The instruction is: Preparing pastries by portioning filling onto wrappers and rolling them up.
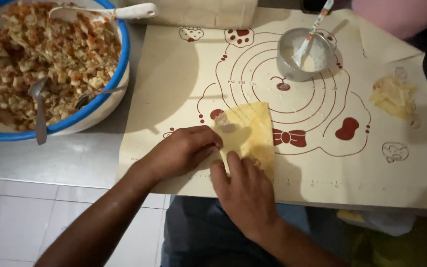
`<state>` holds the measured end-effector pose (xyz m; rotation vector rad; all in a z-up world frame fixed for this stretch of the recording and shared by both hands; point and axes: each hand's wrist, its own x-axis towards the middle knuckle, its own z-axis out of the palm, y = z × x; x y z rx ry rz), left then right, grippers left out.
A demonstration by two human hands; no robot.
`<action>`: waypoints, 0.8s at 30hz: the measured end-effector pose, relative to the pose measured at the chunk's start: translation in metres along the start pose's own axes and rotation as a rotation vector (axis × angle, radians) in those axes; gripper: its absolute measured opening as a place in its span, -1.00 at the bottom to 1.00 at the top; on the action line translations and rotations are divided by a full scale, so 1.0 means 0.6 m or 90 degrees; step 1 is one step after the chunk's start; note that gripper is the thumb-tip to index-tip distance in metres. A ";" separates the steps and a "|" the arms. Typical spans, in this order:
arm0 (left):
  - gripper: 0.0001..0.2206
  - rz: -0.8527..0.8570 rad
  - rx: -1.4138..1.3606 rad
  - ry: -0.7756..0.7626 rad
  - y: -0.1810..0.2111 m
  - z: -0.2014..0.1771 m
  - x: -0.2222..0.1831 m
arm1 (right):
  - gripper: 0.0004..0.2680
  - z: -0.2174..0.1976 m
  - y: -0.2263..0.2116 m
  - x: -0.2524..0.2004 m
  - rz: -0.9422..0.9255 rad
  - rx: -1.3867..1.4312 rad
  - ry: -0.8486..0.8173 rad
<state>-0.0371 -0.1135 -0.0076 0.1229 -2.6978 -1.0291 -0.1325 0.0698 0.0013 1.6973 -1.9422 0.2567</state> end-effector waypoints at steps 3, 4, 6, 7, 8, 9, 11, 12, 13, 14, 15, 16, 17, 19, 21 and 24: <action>-0.88 0.023 -0.021 0.024 -0.001 0.001 0.002 | -0.96 0.007 0.002 0.030 0.020 -0.032 0.040; -0.89 0.019 -0.033 0.031 -0.005 0.003 0.001 | -0.96 0.021 0.003 0.033 0.018 -0.008 0.068; -0.88 0.031 -0.041 0.025 -0.004 -0.001 0.009 | -0.93 0.030 0.008 0.036 0.031 0.003 0.102; -0.89 0.049 -0.023 0.039 0.004 -0.005 0.011 | -0.99 0.026 0.008 0.035 0.030 0.012 0.066; -0.90 0.067 -0.005 0.053 0.010 -0.010 0.013 | -0.95 0.022 0.007 0.035 0.028 0.021 0.030; -0.90 0.071 -0.001 0.047 0.008 -0.010 0.013 | -0.95 0.017 0.007 0.031 0.035 0.020 0.033; -0.92 0.048 -0.012 0.045 0.002 -0.011 0.010 | -0.93 0.009 0.003 0.024 0.046 0.023 0.044; -0.92 0.049 -0.010 0.041 0.001 -0.013 0.009 | -0.93 0.011 0.003 0.016 0.051 0.025 0.046; -0.91 0.040 -0.003 0.033 0.000 -0.013 0.009 | -0.92 0.013 0.004 0.007 0.032 0.067 0.021; -0.90 0.031 0.003 0.025 -0.001 -0.013 0.009 | -0.91 0.015 0.005 -0.002 0.014 0.108 -0.003; -0.90 0.033 0.005 0.022 0.001 -0.013 0.011 | -0.91 0.011 0.007 -0.005 0.017 0.109 -0.002; -0.92 0.047 0.006 0.029 0.002 -0.014 0.013 | -0.95 0.007 0.009 -0.007 0.002 0.107 -0.004; -0.94 0.061 0.008 0.036 0.004 -0.014 0.015 | -0.96 0.002 0.011 -0.010 -0.014 0.106 -0.006; -0.94 0.069 0.019 0.034 0.012 -0.015 0.025 | -0.94 -0.001 0.016 -0.014 -0.004 0.124 -0.008; -0.94 0.077 0.032 0.034 0.025 -0.020 0.039 | -0.90 -0.008 0.024 -0.017 0.002 0.144 -0.008; -0.95 0.104 0.028 -0.003 0.049 -0.027 0.065 | -0.92 -0.019 0.042 -0.023 0.058 0.231 -0.034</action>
